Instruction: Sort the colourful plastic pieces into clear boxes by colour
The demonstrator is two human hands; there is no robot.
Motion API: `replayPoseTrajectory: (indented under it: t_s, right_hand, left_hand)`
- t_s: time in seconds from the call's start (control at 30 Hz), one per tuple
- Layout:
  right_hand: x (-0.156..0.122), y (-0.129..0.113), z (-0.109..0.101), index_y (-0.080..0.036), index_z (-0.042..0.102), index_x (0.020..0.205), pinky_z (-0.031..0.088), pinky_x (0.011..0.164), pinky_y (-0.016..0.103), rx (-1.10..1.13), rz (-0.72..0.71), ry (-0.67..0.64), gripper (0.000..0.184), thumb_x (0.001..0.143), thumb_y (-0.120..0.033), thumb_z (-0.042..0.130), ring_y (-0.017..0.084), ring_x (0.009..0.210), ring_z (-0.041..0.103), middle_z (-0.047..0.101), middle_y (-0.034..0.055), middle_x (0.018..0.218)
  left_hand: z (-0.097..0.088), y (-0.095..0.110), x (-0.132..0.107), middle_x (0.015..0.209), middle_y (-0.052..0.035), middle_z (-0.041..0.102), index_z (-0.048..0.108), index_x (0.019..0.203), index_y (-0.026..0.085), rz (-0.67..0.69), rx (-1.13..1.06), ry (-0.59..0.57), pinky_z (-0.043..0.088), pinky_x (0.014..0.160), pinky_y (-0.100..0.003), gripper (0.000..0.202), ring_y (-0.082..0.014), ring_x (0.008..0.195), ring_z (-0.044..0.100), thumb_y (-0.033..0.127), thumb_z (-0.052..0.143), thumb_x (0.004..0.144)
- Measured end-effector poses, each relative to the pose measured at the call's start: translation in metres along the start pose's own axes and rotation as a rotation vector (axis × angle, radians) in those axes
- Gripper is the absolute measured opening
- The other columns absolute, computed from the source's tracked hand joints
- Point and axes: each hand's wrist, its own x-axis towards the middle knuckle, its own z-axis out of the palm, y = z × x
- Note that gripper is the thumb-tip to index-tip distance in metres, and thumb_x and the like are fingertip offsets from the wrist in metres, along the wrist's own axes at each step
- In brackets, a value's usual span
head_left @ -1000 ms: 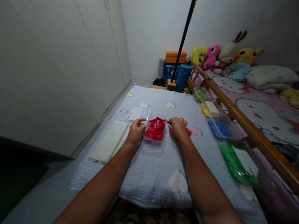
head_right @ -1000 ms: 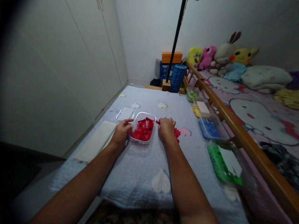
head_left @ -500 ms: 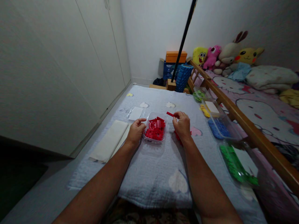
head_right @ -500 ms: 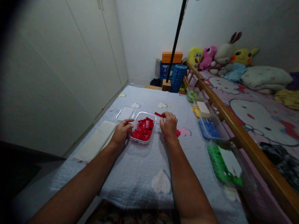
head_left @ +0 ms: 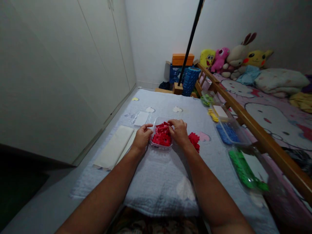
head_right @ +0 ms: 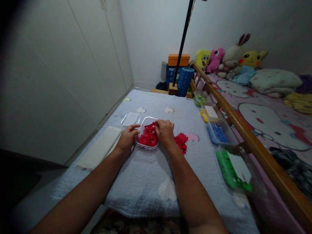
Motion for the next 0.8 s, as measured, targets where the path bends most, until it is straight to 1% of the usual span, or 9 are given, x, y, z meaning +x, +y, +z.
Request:
replayPoseTrajectory:
  t_s: [0.13,0.27,0.33,0.4,0.5,0.57,0.63,0.7,0.8]
  right_hand:
    - [-0.001,0.009,-0.009,-0.023,0.074,0.108,0.039,0.099,0.041,0.067,0.04,0.059,0.025,0.093,-0.019,0.054,0.026,0.107,0.06,0.077,0.0081,0.111]
    - [-0.001,0.036,-0.037,-0.021,0.074,0.102,0.047,0.093,0.037,0.121,0.113,0.133,0.022,0.09,-0.022,0.055,0.024,0.097,0.065,0.077,0.008,0.104]
    - [-0.004,0.054,-0.054,-0.019,0.074,0.104,0.048,0.084,0.033,0.091,0.196,0.067,0.023,0.089,-0.022,0.057,0.021,0.089,0.066,0.077,0.008,0.101]
    - [-0.009,0.071,-0.07,-0.018,0.074,0.105,0.047,0.077,0.03,0.0,0.286,-0.049,0.024,0.086,-0.022,0.061,0.02,0.082,0.066,0.076,0.0081,0.1]
    - [-0.023,0.089,-0.084,-0.017,0.073,0.108,0.045,0.07,0.028,-0.121,0.345,-0.212,0.027,0.083,-0.026,0.068,0.019,0.078,0.065,0.074,0.0084,0.096]
    - [-0.035,0.094,-0.085,-0.017,0.073,0.109,0.043,0.068,0.027,-0.168,0.347,-0.272,0.031,0.081,-0.03,0.072,0.019,0.078,0.065,0.074,0.0083,0.094]
    - [-0.044,0.096,-0.081,-0.018,0.072,0.106,0.042,0.067,0.026,-0.182,0.327,-0.316,0.029,0.08,-0.03,0.073,0.019,0.079,0.065,0.074,0.0074,0.094]
    - [-0.051,0.095,-0.076,-0.019,0.072,0.101,0.04,0.067,0.026,-0.192,0.29,-0.338,0.023,0.079,-0.027,0.072,0.019,0.079,0.064,0.074,0.0061,0.092]
    - [-0.055,0.094,-0.069,-0.019,0.07,0.096,0.039,0.068,0.025,-0.223,0.258,-0.325,0.019,0.078,-0.017,0.069,0.018,0.081,0.062,0.072,0.0055,0.09]
  left_hand:
    - [-0.001,0.0,0.0,0.058,0.0103,0.046,0.064,0.104,0.014,0.001,0.004,-0.002,0.026,0.048,-0.021,0.046,-0.0063,0.046,0.035,0.026,0.069,0.06]
    - [0.0,0.001,-0.001,0.058,0.0105,0.046,0.064,0.104,0.014,0.015,0.005,-0.001,0.026,0.048,-0.022,0.046,-0.0066,0.047,0.036,0.027,0.07,0.06]
    - [0.0,0.0,-0.001,0.058,0.0101,0.046,0.064,0.104,0.014,0.029,0.012,0.0,0.026,0.049,-0.022,0.046,-0.0069,0.047,0.036,0.026,0.069,0.06]
    - [0.001,0.0,-0.001,0.059,0.0096,0.047,0.064,0.104,0.014,0.043,0.021,0.004,0.027,0.049,-0.022,0.045,-0.0072,0.048,0.037,0.026,0.069,0.061]
    - [0.001,-0.002,-0.001,0.06,0.0092,0.048,0.064,0.104,0.015,0.06,0.026,0.008,0.028,0.05,-0.021,0.044,-0.0076,0.05,0.038,0.026,0.068,0.062]
    - [0.002,-0.003,0.0,0.061,0.009,0.048,0.064,0.104,0.015,0.07,0.023,0.011,0.029,0.051,-0.021,0.044,-0.0078,0.05,0.04,0.026,0.068,0.063]
    - [0.002,-0.004,0.0,0.062,0.0089,0.049,0.063,0.105,0.015,0.074,0.017,0.014,0.03,0.051,-0.021,0.044,-0.0079,0.051,0.04,0.027,0.069,0.063]
    - [0.003,-0.004,0.0,0.062,0.0089,0.049,0.063,0.105,0.016,0.078,0.009,0.021,0.03,0.051,-0.021,0.044,-0.0081,0.051,0.041,0.027,0.07,0.062]
    - [0.003,-0.004,0.0,0.062,0.0086,0.05,0.063,0.105,0.016,0.079,-0.009,0.031,0.031,0.052,-0.021,0.045,-0.0085,0.052,0.042,0.027,0.07,0.062]
